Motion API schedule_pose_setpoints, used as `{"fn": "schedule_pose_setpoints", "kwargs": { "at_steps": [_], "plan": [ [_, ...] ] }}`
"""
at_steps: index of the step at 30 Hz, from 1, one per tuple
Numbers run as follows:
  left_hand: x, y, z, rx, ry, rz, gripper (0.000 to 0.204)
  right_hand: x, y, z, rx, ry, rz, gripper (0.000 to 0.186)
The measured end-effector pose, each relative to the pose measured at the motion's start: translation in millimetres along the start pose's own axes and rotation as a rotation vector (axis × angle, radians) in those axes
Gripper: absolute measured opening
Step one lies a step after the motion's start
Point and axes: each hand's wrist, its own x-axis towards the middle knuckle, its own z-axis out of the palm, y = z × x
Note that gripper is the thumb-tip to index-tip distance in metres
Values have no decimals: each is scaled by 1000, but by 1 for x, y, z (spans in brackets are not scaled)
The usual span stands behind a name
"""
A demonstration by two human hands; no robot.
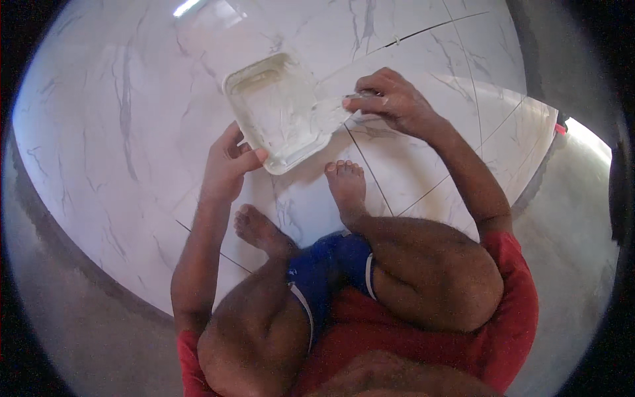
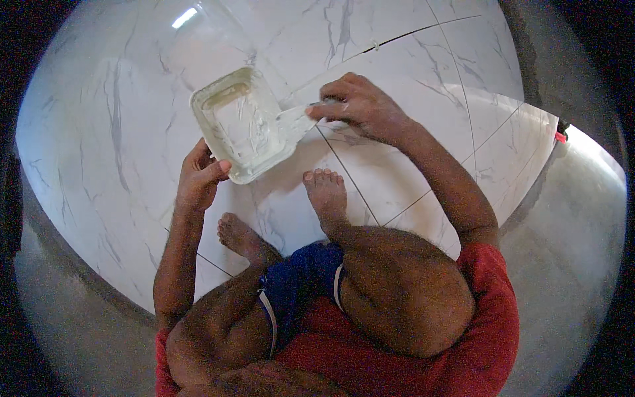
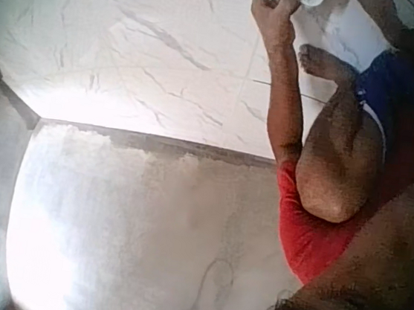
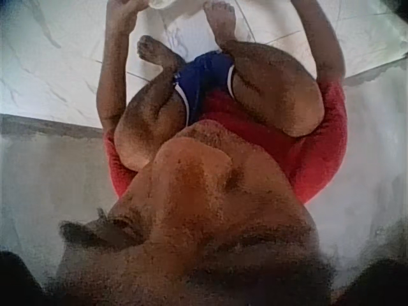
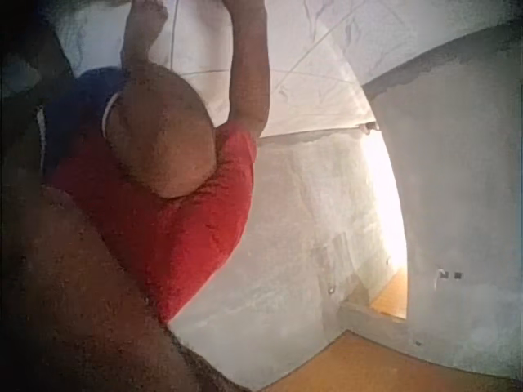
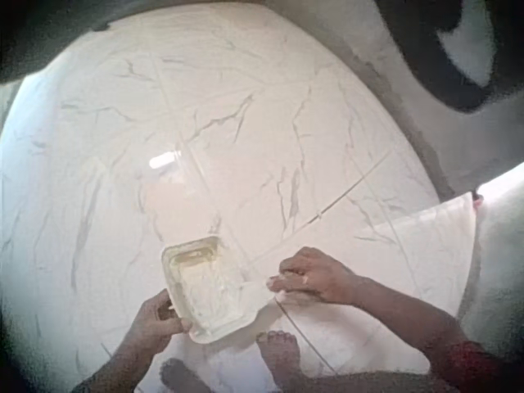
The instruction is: The person applies a white paste between floor tiles using a small putty knife while holding a container of the paste.
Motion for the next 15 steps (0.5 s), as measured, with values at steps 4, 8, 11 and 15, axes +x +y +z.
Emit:
{"fn": "schedule_pose_setpoints", "kwargs": {
  "at_steps": [4,8,11,15],
  "plan": [
    [-7,-4,-8,18,50,-20,82,-22,8,-8,-37,39,105,42],
    [-6,0,-3,159,113,78,85,-3,-21,-20,1,34,225,29],
    [-3,5,6,360,169,152,85,30,-41,-23,129,-19,431,26],
    [-4,16,25,491,189,177,85,54,-37,-29,219,-100,548,26]
  ]
}}
